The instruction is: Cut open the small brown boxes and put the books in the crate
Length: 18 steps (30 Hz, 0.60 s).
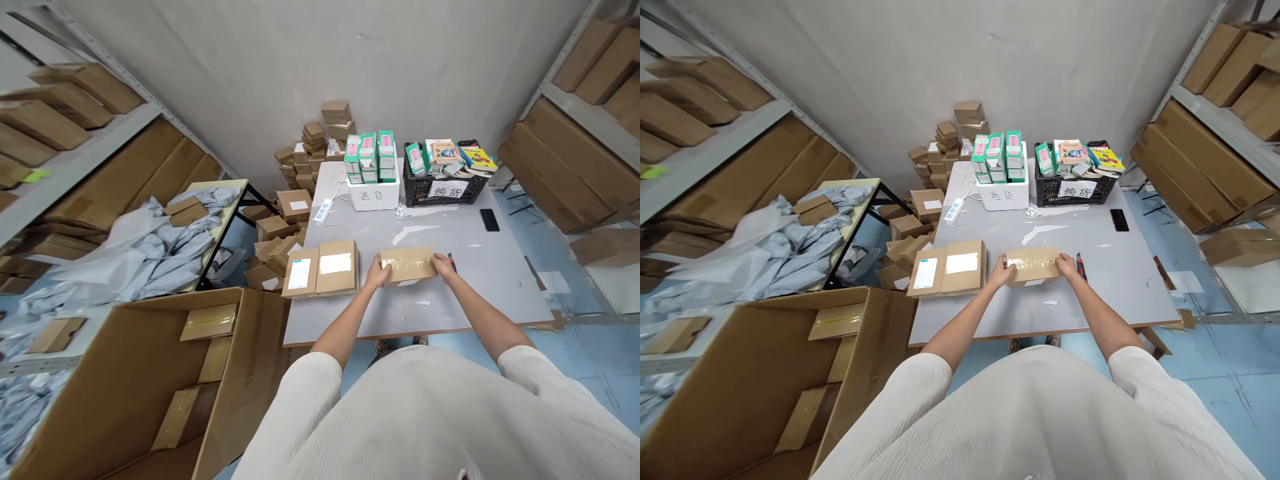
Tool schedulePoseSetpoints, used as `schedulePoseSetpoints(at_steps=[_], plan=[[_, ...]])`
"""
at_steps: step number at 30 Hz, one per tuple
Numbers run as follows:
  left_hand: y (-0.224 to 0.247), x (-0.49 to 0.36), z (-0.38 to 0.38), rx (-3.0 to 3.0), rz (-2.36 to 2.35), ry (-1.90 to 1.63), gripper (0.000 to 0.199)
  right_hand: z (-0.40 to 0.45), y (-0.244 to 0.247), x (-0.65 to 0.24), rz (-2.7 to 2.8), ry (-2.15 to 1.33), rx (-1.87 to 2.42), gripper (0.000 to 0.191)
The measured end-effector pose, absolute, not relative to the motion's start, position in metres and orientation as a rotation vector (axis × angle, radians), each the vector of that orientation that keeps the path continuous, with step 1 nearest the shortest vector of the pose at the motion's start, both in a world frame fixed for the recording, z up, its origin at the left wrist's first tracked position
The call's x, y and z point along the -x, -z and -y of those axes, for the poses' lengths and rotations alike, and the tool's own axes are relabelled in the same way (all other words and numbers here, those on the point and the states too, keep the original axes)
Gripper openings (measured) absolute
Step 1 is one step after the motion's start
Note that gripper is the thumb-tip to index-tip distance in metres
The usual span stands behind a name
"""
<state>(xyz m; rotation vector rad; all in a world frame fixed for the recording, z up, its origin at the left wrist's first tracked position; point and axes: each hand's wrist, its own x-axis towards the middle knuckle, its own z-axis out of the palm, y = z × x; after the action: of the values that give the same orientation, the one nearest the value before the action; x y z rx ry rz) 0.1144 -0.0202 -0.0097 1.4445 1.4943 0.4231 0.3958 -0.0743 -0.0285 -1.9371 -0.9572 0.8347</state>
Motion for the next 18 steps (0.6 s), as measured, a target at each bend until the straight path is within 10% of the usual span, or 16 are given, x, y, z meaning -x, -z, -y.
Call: schedulePoseSetpoints(at_steps=[12,18], plan=[[0.039,-0.130,-0.006,-1.228,-1.463,-0.565,0.100,0.066,0.025,-0.402,0.728,-1.184,1.856,0.087],[0.038,-0.126,-0.002,-1.242,-1.393,-0.670,0.092,0.071,0.035,-0.412,0.789,-1.063,1.867,0.083]])
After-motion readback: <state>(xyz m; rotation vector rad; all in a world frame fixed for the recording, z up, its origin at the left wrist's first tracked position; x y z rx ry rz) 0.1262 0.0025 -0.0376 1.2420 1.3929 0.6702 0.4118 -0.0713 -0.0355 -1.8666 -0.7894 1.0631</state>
